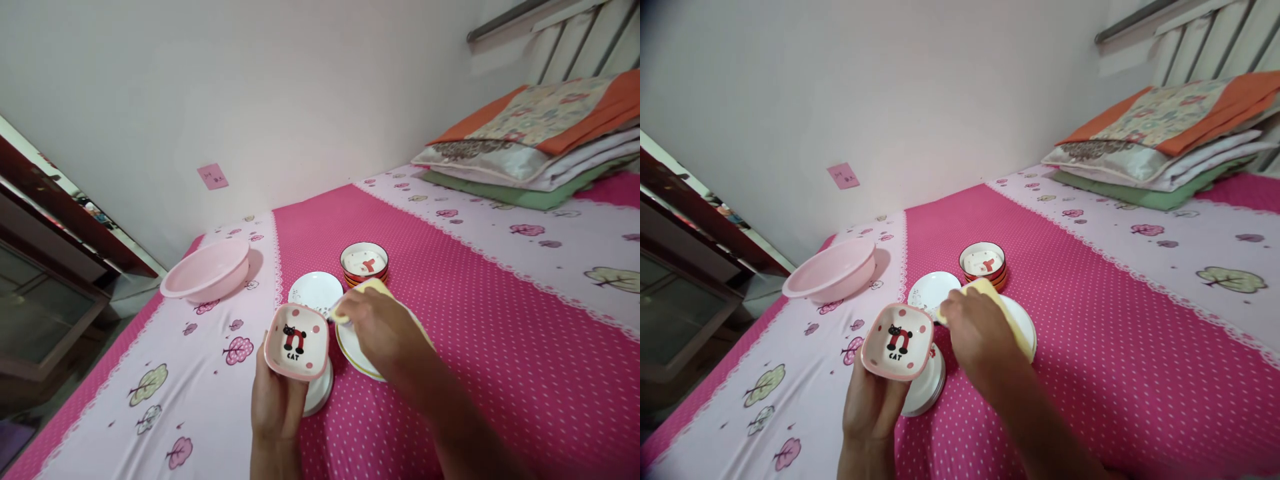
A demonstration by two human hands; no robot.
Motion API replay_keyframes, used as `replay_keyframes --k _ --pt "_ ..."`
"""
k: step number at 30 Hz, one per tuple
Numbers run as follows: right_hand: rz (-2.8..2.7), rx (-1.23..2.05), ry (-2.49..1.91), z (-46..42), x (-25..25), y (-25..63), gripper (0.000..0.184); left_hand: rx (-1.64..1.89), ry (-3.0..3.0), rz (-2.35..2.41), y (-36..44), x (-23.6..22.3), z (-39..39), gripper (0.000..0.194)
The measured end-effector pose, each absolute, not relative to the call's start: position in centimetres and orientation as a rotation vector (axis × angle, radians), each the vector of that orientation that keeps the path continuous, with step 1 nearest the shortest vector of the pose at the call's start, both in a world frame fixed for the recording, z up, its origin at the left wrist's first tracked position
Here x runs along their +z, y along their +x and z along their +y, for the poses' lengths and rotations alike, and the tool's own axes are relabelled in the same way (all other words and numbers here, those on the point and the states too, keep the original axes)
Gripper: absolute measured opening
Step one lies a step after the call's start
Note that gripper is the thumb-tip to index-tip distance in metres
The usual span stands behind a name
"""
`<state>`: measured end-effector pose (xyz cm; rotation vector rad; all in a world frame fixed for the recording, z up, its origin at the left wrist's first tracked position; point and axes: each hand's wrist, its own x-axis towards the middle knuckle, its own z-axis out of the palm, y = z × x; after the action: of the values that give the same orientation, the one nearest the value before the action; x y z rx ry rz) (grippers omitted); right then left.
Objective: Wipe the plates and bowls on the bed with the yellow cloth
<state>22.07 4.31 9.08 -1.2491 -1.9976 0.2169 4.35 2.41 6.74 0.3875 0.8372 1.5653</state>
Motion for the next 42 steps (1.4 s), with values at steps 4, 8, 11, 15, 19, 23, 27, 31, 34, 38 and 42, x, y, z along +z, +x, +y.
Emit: replay_keyframes --k 4,8,11,15,19,23,27,31,34,38,42 --pt "-1.818 0.271 -1.23 5.1 9.3 23.0 0.04 1.58 0.353 0.821 4.7 7.0 2.6 0.037" --pt "-1.795 0.507 -1.029 3.8 10.2 21.5 0.041 1.589 0.458 0.785 4.8 6.3 2.8 0.038" --pt "-1.752 0.822 -0.96 2.5 11.1 20.1 0.038 1.621 0.62 0.826 4.9 5.6 2.9 0.041" --pt "-1.71 1.098 -0.912 2.0 11.7 19.1 0.038 1.696 0.732 0.887 5.3 5.6 2.8 0.05" --pt "-1.803 0.921 -1.091 2.6 11.1 18.6 0.032 1.724 0.702 0.976 5.7 6.4 2.5 0.053" --pt "-1.851 0.826 -1.176 3.2 10.4 18.1 0.02 1.747 0.684 1.124 6.2 6.7 2.3 0.055" --pt "-1.767 1.009 -1.079 3.9 10.1 18.4 0.013 1.737 0.728 1.214 6.2 6.3 2.3 0.06" --pt "-1.442 1.383 -0.873 5.5 9.1 20.0 0.019 1.743 0.758 1.118 5.4 5.9 2.6 0.049" --pt "-1.234 1.597 -0.705 6.5 8.1 21.4 0.035 1.651 0.719 0.93 4.5 5.9 2.8 0.037" --pt "-1.06 1.723 -0.62 6.9 7.1 22.6 0.046 1.592 0.616 0.644 3.8 5.9 2.7 0.019" --pt "-1.013 1.698 -0.67 7.3 6.8 23.0 0.052 1.561 0.606 0.556 3.8 6.1 2.2 0.021"
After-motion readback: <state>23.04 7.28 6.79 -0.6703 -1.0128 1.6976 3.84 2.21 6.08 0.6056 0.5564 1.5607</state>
